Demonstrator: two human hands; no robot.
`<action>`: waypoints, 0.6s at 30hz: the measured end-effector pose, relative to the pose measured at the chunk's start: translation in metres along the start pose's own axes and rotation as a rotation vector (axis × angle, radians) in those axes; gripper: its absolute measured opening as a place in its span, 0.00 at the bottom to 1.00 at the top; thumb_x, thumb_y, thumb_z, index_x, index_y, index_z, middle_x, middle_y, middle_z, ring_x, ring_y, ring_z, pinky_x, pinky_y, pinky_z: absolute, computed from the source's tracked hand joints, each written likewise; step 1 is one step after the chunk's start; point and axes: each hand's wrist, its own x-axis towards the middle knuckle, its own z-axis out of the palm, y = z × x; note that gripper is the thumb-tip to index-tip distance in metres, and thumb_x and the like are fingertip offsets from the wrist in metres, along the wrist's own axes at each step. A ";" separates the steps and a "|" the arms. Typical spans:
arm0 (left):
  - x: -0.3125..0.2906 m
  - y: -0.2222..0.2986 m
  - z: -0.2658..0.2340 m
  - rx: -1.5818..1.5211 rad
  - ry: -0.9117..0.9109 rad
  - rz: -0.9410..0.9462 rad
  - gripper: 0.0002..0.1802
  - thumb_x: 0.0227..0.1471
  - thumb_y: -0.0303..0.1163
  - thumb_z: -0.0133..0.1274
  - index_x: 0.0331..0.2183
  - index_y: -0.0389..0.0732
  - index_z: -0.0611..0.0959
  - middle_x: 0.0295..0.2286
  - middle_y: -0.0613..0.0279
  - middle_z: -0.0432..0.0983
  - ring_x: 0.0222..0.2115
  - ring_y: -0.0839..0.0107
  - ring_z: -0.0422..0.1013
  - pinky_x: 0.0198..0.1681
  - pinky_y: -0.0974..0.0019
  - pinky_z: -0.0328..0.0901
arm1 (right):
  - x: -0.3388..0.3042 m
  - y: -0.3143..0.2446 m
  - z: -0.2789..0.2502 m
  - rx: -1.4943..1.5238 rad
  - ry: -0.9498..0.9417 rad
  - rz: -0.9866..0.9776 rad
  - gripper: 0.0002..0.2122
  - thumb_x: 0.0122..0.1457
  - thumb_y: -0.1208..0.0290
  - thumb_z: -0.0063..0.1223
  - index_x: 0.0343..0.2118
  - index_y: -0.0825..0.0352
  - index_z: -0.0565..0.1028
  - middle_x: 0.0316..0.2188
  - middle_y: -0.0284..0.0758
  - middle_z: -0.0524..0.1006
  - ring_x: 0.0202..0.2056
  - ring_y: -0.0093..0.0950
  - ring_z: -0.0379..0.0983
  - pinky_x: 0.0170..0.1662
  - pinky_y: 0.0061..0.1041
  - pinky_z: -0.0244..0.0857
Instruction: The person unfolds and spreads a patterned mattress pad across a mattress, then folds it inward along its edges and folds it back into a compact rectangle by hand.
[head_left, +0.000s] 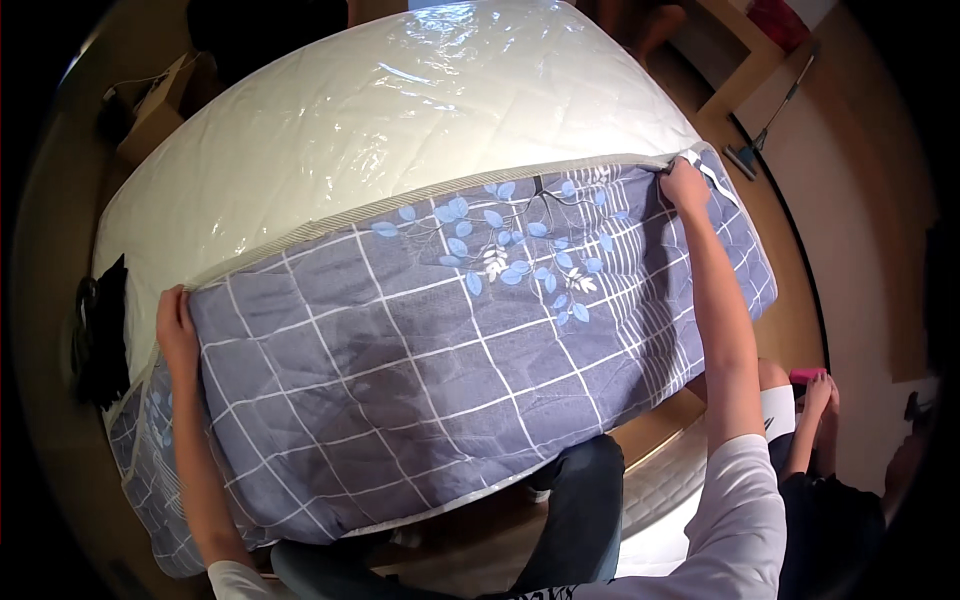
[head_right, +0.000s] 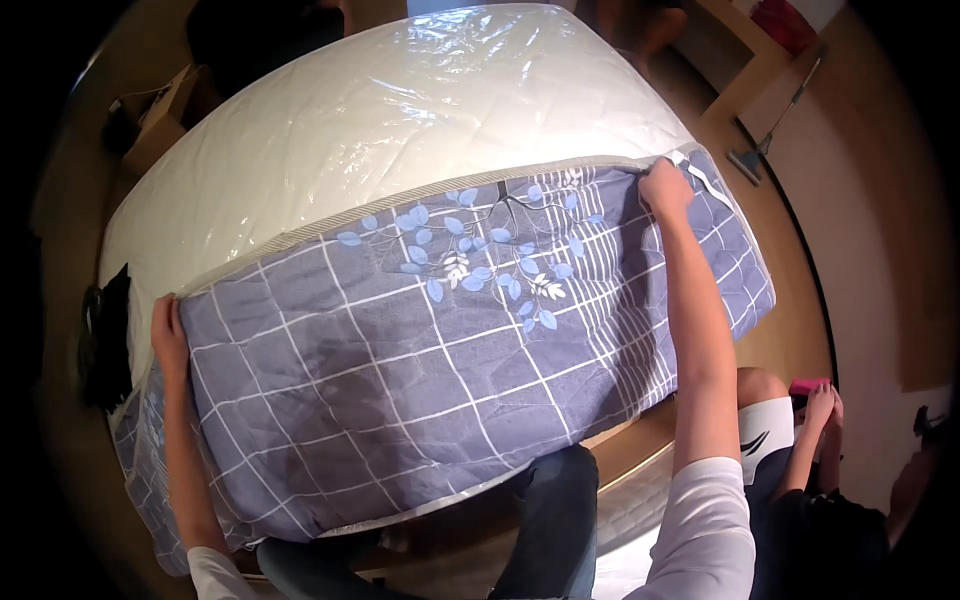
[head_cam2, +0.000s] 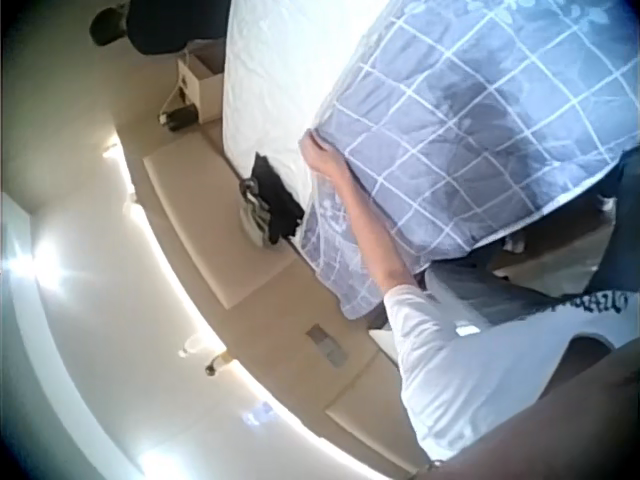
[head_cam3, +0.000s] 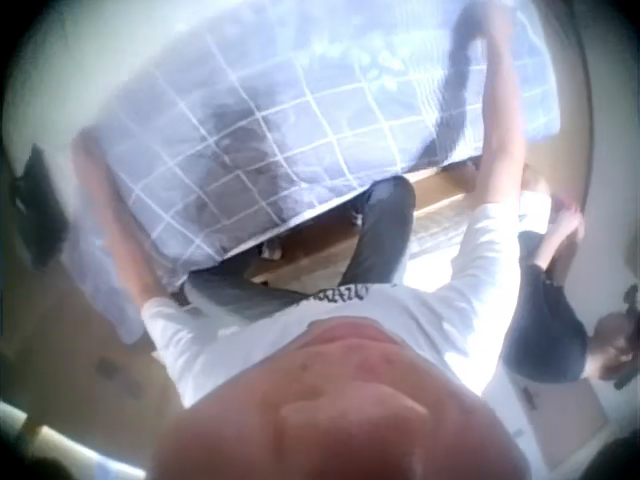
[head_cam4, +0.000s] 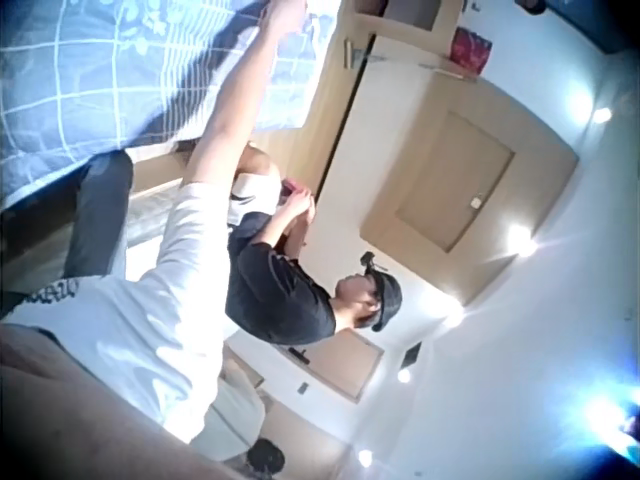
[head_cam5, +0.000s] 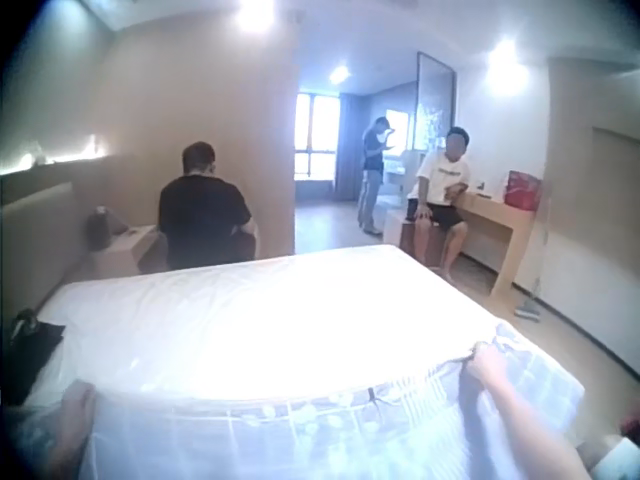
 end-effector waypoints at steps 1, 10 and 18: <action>-0.002 -0.010 0.009 -0.002 0.006 0.003 0.07 0.51 0.25 0.43 0.32 0.32 0.73 0.28 0.49 0.69 0.31 0.54 0.67 0.36 0.63 0.62 | 0.007 0.002 0.009 0.002 0.007 0.002 0.16 0.49 0.68 0.42 0.42 0.64 0.68 0.37 0.47 0.73 0.40 0.43 0.70 0.42 0.39 0.63; -0.051 -0.055 0.081 0.121 -0.025 -0.056 0.06 0.50 0.28 0.44 0.30 0.36 0.73 0.29 0.53 0.68 0.32 0.56 0.65 0.36 0.61 0.60 | 0.043 0.023 0.056 0.191 -0.280 -0.314 0.23 0.54 0.60 0.35 0.53 0.62 0.60 0.47 0.51 0.66 0.51 0.41 0.60 0.53 0.35 0.53; -0.026 -0.033 0.055 -0.169 -0.225 -0.374 0.07 0.51 0.28 0.43 0.30 0.35 0.73 0.26 0.50 0.69 0.30 0.54 0.65 0.35 0.61 0.59 | 0.069 0.018 0.024 0.201 0.101 -0.325 0.18 0.54 0.55 0.45 0.30 0.70 0.72 0.26 0.47 0.75 0.31 0.40 0.72 0.34 0.36 0.63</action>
